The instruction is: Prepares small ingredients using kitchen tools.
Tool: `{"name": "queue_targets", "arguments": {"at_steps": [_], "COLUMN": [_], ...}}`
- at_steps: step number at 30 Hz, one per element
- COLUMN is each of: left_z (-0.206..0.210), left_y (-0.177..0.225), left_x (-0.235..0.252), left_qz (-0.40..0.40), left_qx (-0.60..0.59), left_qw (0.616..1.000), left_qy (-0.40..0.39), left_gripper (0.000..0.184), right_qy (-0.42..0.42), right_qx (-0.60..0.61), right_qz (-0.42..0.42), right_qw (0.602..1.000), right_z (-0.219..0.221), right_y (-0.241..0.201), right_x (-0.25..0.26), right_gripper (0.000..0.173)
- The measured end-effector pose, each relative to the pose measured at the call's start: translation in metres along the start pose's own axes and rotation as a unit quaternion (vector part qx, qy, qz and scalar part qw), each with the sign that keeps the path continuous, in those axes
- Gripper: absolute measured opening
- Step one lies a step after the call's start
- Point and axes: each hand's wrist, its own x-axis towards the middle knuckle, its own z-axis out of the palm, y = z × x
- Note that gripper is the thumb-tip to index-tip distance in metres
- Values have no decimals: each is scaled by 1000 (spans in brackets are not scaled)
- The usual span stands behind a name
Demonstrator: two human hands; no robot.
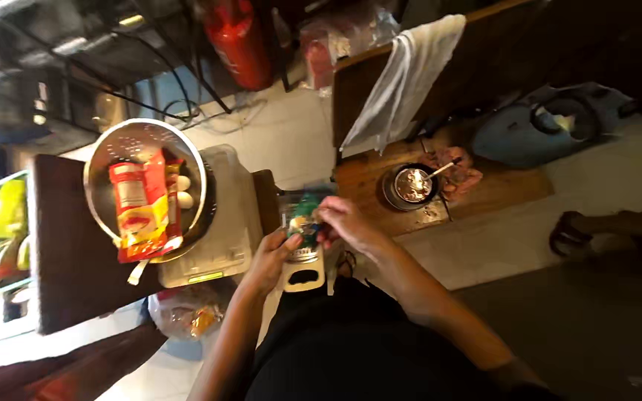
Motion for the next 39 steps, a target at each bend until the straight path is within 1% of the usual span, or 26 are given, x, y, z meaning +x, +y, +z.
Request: {"name": "queue_targets", "arguments": {"at_steps": [2, 4, 5, 7, 10, 13, 17, 20, 22, 24, 27, 30, 32, 33, 35, 38, 39], "left_z": [-8, -13, -15, -21, -34, -55, -82, -99, -110, -121, -137, -155, -169, -176, -188, -201, -202], "left_y": [-3, 6, 14, 34, 67, 88, 112, 130, 142, 153, 166, 175, 180, 184, 193, 208, 210], "left_x": [-9, -13, -12, -6, 12, 31, 49, 52, 51, 48, 44, 41, 42, 42, 42, 41, 42], "left_qz": [5, 13, 21, 37, 63, 112, 173, 213, 242, 264, 296, 327, 331, 323, 292, 237, 225], "left_qx": [9, 16, 25, 49, 83, 118, 139, 161, 180, 196, 214, 246, 275, 288, 312, 355, 349], "left_qw": [999, 997, 995, 991, 985, 976, 962, 947, 930, 911, 878, 834, 817, 815, 815, 808, 814], "left_qy": [40, 77, 93, 118, 137, 141, 157, 178, 209, 250, 310, 370, 385, 386, 390, 406, 406], "left_gripper": [25, 22, 19, 17, 13, 10, 18, 21, 19, 17, 18, 21, 23, 23, 22, 25, 28], "right_qy": [-14, -20, -23, -31, -15, -13, 2, 17, 26, 17, -31, -100, -142, -166, -222, -309, -321], "right_qx": [-57, -56, -49, -45, -95, -139, -147, -177, -213, -237, -233, -214, -215, -221, -242, -253, -244], "right_qz": [-5, -32, -60, -135, -219, -243, -287, -359, -394, -419, -452, -444, -432, -429, -431, -481, -494], "right_qw": [998, 998, 997, 989, 971, 960, 947, 916, 894, 876, 861, 864, 865, 860, 840, 780, 771], "right_z": [10, 16, 19, 23, 31, 37, 55, 73, 87, 101, 119, 135, 142, 144, 149, 160, 163], "right_y": [-3, -11, -17, -31, -66, -102, -137, -155, -168, -182, -204, -225, -238, -245, -260, -279, -280], "right_x": [7, 14, 18, 28, 38, 46, 67, 80, 89, 99, 121, 149, 170, 181, 205, 243, 252], "right_gripper": [23, 19, 17, 20, 18, 18, 17, 14, 13, 13, 11, 11, 11, 11, 13, 13, 12]}}
